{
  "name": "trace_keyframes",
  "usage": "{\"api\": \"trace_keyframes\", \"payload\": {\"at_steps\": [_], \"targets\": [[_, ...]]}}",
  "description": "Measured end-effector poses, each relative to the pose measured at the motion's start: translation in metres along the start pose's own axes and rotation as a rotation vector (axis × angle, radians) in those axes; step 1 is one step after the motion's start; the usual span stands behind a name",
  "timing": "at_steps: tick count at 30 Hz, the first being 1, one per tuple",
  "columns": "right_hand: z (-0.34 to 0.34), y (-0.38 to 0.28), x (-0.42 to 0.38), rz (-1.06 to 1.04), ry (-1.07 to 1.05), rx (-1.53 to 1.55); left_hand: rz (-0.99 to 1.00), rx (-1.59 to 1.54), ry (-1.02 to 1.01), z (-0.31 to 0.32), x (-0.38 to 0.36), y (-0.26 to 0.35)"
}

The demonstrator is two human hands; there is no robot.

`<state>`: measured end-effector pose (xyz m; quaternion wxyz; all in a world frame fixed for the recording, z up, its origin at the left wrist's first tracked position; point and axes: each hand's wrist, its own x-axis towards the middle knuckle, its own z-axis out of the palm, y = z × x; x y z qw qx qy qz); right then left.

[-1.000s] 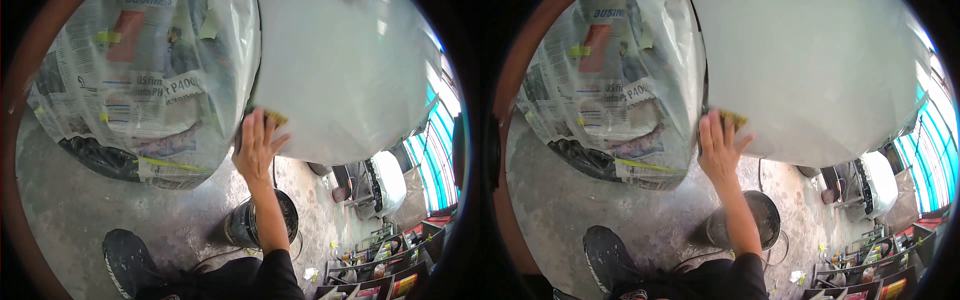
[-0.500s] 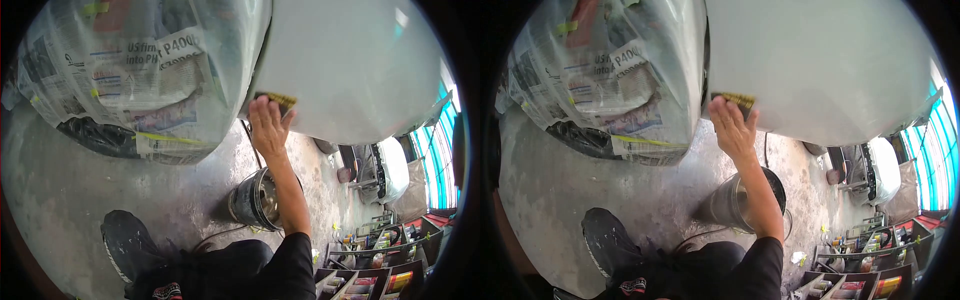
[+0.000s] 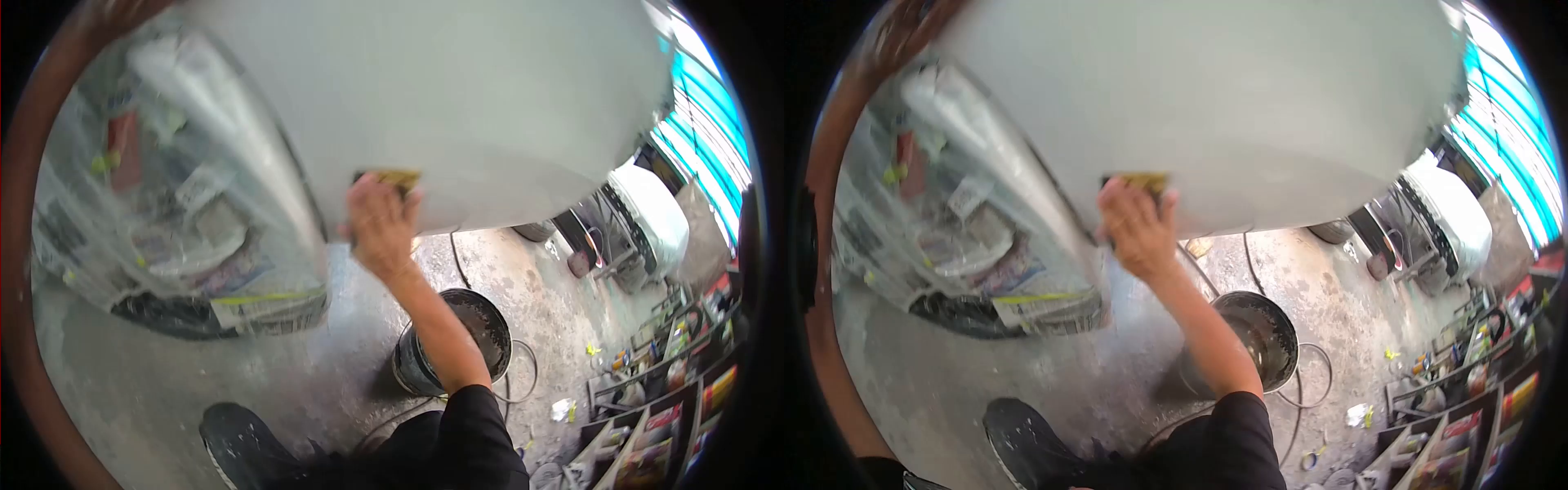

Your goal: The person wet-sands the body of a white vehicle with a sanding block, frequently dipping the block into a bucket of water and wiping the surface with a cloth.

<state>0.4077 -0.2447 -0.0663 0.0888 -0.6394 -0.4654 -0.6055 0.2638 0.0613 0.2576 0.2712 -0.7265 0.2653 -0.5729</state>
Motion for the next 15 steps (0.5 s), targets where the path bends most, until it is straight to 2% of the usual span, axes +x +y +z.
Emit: {"api": "trace_keyframes", "payload": {"at_steps": [2,4,6,7,10,12,15], "targets": [[-0.006,0.002,-0.016,-0.108,-0.024,0.008,0.199,0.330,0.015,-0.030,0.014,0.016],[-0.031,0.043,0.000,0.215,0.087,0.026,0.241,0.381,0.010,-0.027,0.020,0.017],[-0.057,0.100,0.007,0.479,0.205,-0.013,0.136,0.168,-0.061,-0.014,0.001,-0.004],[-0.068,0.121,0.006,0.596,0.264,-0.064,0.136,0.197,-0.084,-0.014,0.000,-0.007],[-0.060,0.113,0.024,0.815,0.425,-0.028,0.125,0.249,-0.109,-0.014,0.001,-0.006],[-0.038,0.057,0.033,0.619,0.204,0.139,0.104,0.253,-0.070,-0.010,-0.001,-0.002],[-0.045,0.072,0.016,0.440,0.152,0.059,0.134,0.298,-0.049,-0.012,0.002,-0.002]]}}
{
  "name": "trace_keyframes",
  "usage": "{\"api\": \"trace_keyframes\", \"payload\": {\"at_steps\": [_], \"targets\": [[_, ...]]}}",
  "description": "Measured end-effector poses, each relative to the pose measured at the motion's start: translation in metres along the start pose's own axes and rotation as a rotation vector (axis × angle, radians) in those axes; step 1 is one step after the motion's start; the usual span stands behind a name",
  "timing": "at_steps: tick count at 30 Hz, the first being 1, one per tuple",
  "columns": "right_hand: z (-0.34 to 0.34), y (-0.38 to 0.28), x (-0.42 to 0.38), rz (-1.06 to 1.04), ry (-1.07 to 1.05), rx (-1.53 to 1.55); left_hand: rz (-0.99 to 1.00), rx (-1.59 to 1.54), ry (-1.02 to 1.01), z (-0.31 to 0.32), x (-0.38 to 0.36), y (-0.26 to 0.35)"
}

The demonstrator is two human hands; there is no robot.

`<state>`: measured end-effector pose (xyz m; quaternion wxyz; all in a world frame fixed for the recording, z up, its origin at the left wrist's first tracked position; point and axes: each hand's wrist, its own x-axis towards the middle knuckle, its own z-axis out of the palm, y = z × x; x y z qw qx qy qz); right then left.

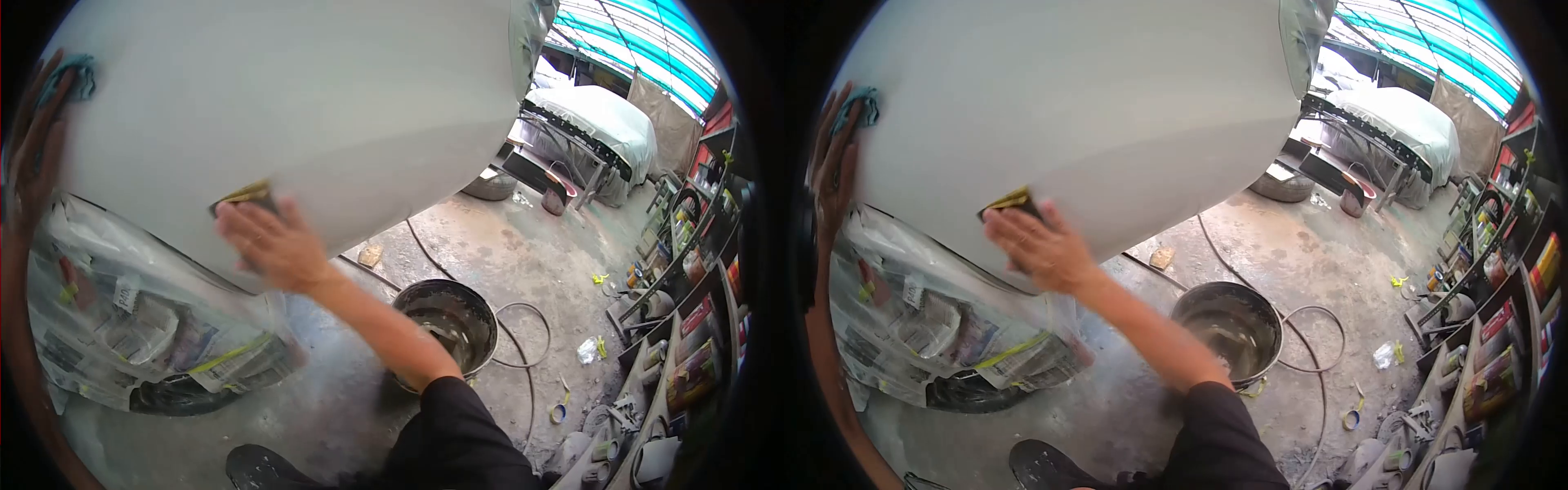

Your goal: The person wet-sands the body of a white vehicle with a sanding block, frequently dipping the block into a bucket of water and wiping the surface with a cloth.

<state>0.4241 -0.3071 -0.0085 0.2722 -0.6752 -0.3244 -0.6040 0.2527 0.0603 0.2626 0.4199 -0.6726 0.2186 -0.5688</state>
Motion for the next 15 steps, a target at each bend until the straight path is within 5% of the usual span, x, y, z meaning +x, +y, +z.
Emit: {"api": "trace_keyframes", "payload": {"at_steps": [2,4,6,11,13,15], "targets": [[-0.004,0.013,0.001,-0.136,-0.022,-0.029,0.014,0.024,-0.010,-0.005,0.003,-0.002],[-0.045,0.084,0.029,0.318,0.211,-0.055,0.003,0.029,-0.035,-0.011,0.006,0.005],[-0.070,0.096,0.055,0.638,0.231,-0.085,-0.032,-0.035,0.007,-0.012,0.014,0.018],[-0.014,0.000,0.043,0.167,-0.021,-0.093,-0.038,-0.214,0.112,-0.005,0.063,0.068],[-0.010,-0.020,0.035,0.048,-0.202,-0.028,0.004,-0.285,0.124,-0.001,0.089,0.089],[-0.015,-0.002,0.034,0.094,-0.146,-0.048,0.057,-0.363,0.140,0.006,0.113,0.108]]}}
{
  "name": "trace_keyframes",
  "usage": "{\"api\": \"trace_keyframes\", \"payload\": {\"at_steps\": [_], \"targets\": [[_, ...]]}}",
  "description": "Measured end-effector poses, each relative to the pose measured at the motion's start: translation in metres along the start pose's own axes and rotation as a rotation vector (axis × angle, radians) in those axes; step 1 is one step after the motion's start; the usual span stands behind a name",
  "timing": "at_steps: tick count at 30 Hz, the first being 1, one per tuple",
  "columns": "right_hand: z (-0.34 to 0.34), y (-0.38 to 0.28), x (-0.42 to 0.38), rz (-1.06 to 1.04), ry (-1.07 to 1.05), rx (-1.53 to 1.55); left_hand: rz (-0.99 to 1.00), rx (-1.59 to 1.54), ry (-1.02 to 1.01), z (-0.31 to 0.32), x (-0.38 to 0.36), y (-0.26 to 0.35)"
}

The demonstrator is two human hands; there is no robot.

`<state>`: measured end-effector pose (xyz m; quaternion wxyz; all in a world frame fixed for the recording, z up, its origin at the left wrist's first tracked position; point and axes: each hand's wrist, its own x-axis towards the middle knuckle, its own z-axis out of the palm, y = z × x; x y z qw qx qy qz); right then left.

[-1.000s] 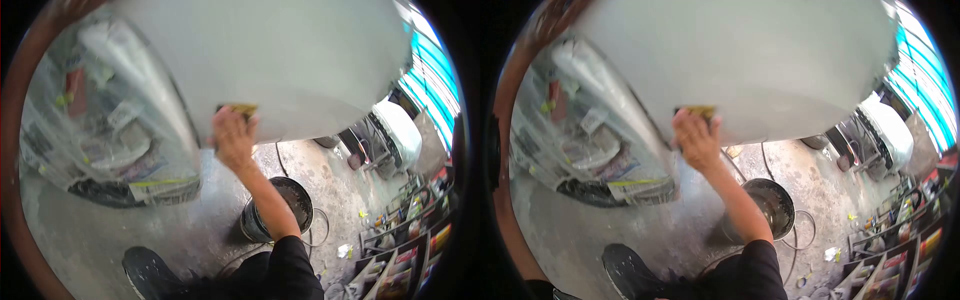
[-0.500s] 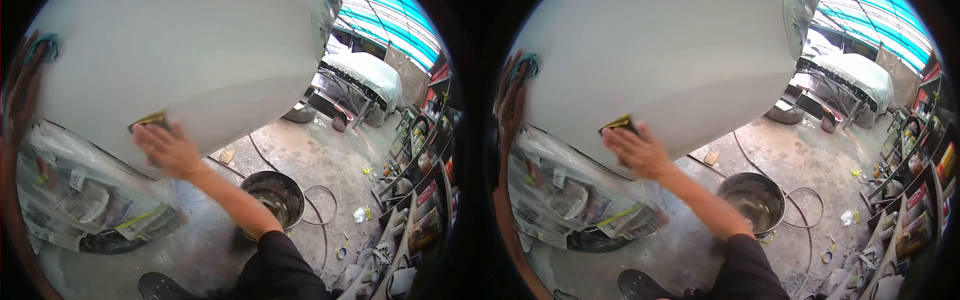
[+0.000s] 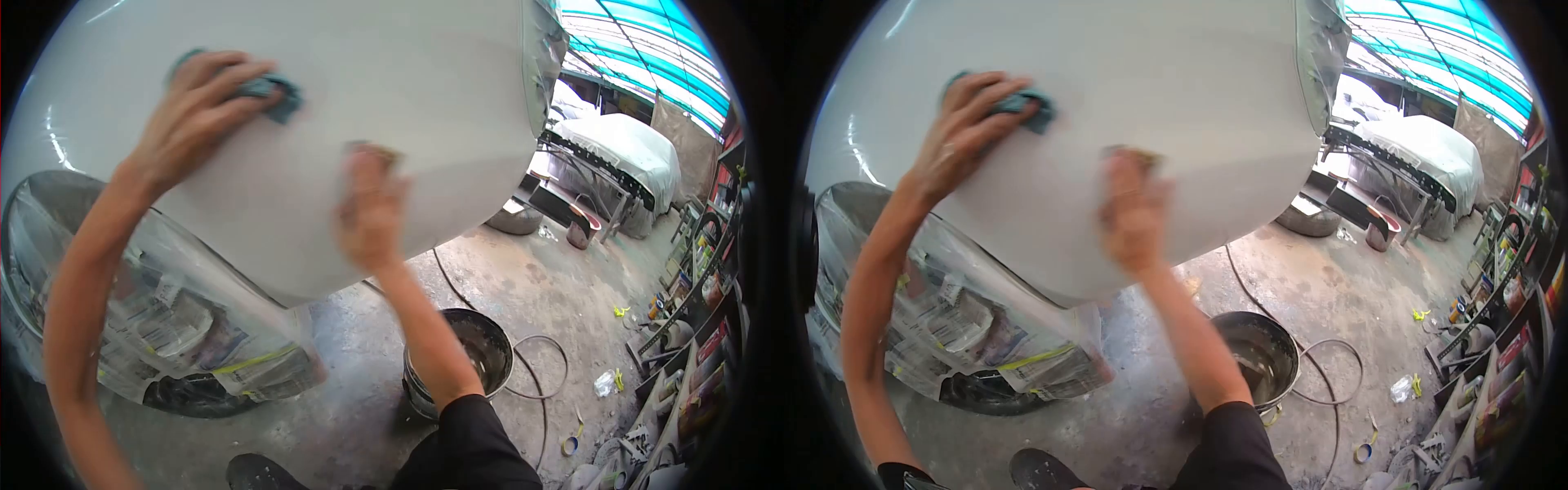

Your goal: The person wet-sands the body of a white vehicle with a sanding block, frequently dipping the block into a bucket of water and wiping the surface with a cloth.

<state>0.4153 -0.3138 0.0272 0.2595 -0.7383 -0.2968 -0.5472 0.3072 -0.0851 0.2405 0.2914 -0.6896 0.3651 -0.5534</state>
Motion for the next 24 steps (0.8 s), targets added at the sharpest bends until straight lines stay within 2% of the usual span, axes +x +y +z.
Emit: {"api": "trace_keyframes", "payload": {"at_steps": [1,3,4,6,7,9,10,11,12,13,14,16,18,21,23,24], "targets": [[-0.014,0.037,0.005,0.115,0.144,-0.046,0.023,-0.051,0.011,0.011,0.011,0.007],[-0.040,0.056,0.018,0.334,0.159,-0.070,0.053,-0.142,0.056,0.035,0.034,0.022],[-0.039,0.051,0.019,0.354,0.188,-0.046,0.105,-0.205,0.088,0.045,0.039,0.035],[-0.029,0.045,0.024,0.369,0.254,0.012,0.197,-0.310,0.115,0.061,0.036,0.063],[-0.034,0.052,0.022,0.295,0.197,-0.016,0.241,-0.365,0.098,0.067,0.020,0.088],[-0.053,0.079,0.003,0.154,0.085,-0.081,0.193,-0.586,0.022,0.085,-0.029,0.152],[-0.046,0.087,-0.004,0.133,0.121,-0.125,0.090,-0.757,-0.009,0.084,-0.053,0.195],[-0.043,0.078,-0.006,0.107,0.134,-0.131,0.084,-0.816,-0.035,0.080,-0.082,0.236],[-0.031,0.057,-0.006,0.081,0.143,-0.133,0.052,-0.938,-0.198,0.068,-0.102,0.275],[-0.015,0.031,-0.005,0.056,0.152,-0.127,-0.011,-1.041,-0.229,0.060,-0.128,0.313],[0.004,-0.007,0.003,0.030,0.170,-0.049,-0.033,-1.048,-0.513,0.058,-0.150,0.363],[0.014,-0.069,0.031,-0.073,0.129,0.077,0.013,-1.194,-0.719,0.062,-0.186,0.431],[0.009,-0.100,0.053,-0.215,0.017,0.168,-0.129,-1.353,-0.601,0.065,-0.222,0.490],[-0.018,-0.033,0.041,-0.405,-0.242,-0.031,-0.166,-1.451,-0.940,0.029,-0.239,0.487],[-0.013,0.024,-0.008,-0.290,-0.161,-0.139,-0.220,-1.557,-1.169,0.015,-0.262,0.480],[-0.010,0.013,-0.004,-0.271,-0.113,-0.116,-0.221,-1.512,-1.282,0.013,-0.264,0.476]]}}
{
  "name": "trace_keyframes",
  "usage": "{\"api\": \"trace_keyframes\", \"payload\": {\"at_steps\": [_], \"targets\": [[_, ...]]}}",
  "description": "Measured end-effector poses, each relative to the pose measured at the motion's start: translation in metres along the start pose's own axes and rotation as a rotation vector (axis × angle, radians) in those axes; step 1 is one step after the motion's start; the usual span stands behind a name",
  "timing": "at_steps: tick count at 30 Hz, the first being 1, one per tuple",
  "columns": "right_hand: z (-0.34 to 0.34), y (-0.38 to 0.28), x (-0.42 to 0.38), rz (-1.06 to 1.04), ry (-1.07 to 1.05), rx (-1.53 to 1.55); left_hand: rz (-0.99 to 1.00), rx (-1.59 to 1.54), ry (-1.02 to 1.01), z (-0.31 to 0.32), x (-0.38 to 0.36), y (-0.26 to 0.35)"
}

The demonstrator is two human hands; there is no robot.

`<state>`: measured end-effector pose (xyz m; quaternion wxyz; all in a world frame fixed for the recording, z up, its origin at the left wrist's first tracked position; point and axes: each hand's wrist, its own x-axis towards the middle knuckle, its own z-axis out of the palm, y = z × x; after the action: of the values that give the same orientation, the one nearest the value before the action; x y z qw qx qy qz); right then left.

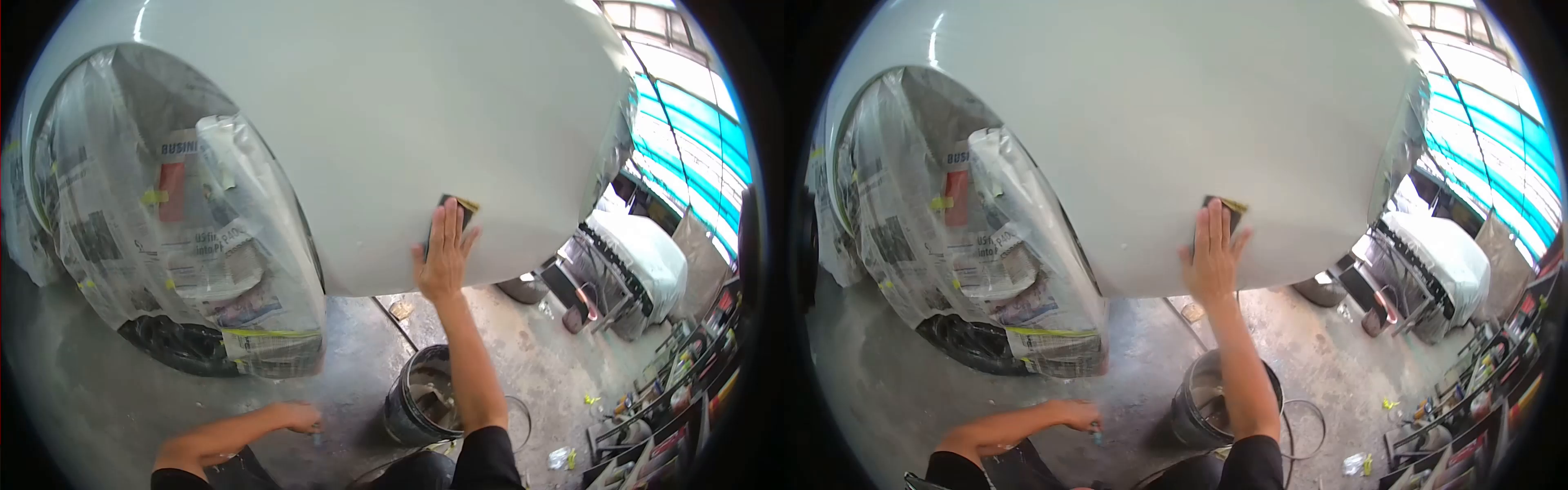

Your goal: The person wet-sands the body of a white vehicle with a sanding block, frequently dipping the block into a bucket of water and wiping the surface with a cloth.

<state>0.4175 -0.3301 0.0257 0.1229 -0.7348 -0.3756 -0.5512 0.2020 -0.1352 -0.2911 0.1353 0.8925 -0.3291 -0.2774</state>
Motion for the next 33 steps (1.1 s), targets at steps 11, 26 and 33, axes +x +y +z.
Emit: {"api": "trace_keyframes", "payload": {"at_steps": [11,26,33], "targets": [[0.013,-0.073,0.041,-0.122,-0.055,0.037,-0.152,-0.103,-0.203,0.009,0.008,-0.038],[0.002,-0.117,0.113,-0.101,0.048,0.002,0.119,-0.192,-0.170,-0.021,-0.007,-0.040],[-0.009,-0.171,0.206,-0.241,0.057,-0.073,0.052,-0.168,-0.089,-0.019,-0.023,-0.036]]}}
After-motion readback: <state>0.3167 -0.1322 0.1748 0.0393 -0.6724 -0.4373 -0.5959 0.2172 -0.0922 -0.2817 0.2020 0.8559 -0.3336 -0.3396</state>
